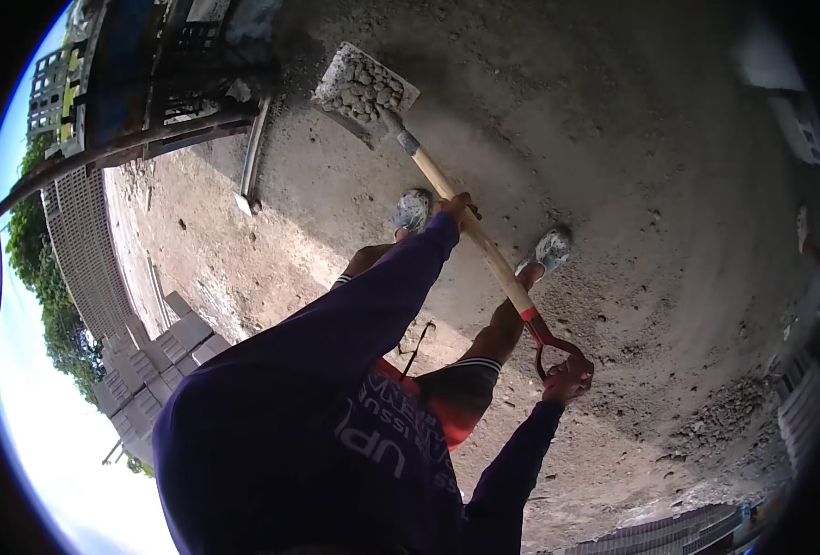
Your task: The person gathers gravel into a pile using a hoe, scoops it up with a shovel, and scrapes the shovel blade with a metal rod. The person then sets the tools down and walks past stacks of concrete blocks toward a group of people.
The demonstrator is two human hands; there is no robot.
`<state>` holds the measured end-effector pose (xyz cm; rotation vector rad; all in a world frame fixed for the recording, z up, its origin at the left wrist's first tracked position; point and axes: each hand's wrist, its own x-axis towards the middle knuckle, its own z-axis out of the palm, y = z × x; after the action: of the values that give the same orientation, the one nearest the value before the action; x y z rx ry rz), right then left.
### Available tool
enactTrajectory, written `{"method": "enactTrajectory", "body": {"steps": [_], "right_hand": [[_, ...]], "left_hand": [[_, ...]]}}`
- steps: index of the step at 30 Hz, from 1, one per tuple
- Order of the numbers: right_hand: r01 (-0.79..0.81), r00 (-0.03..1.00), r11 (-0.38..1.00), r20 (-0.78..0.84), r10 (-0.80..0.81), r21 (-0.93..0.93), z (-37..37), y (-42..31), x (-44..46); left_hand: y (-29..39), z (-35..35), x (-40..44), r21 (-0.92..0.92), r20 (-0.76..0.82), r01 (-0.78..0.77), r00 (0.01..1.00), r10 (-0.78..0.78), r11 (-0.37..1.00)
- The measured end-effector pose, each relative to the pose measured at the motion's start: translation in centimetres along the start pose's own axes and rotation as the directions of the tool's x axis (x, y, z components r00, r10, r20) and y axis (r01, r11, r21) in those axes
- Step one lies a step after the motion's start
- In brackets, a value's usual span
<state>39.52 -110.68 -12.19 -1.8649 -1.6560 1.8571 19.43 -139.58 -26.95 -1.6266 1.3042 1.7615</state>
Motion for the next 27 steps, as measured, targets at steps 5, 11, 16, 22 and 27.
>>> {"method": "enactTrajectory", "body": {"steps": [5, 11, 16, 22, 27], "right_hand": [[0.13, 0.929, 0.976, 0.323, -0.182, 0.177, 7.1, -6.2, -2.7], [0.468, 0.64, 0.881, 0.658, -0.397, 0.076, 12.4, -18.7, -11.7], [0.511, 0.537, 0.851, 0.818, -0.204, -0.123, 16.6, -22.6, -16.9], [0.624, 0.362, 0.657, 0.901, 0.237, -0.423, 26.3, -19.9, -30.6], [0.75, 0.325, 0.317, 0.741, 0.588, -0.581, 35.2, -10.0, -42.0]], "left_hand": [[13.7, -7.8, -7.5, -0.213, -0.056, -0.225, 0.974, 0.218, 0.951], [18.6, -17.8, -20.9, -0.614, -0.146, -0.361, 0.926, 0.349, 0.702], [12.6, -27.6, -25.0, -0.898, -0.209, -0.279, 0.951, 0.229, 0.341], [-1.8, -39.6, -24.0, -0.941, -0.336, -0.326, 0.934, -0.123, 0.093], [-13.3, -47.4, -25.3, -0.915, -0.286, -0.384, 0.836, -0.469, -0.126]]}}
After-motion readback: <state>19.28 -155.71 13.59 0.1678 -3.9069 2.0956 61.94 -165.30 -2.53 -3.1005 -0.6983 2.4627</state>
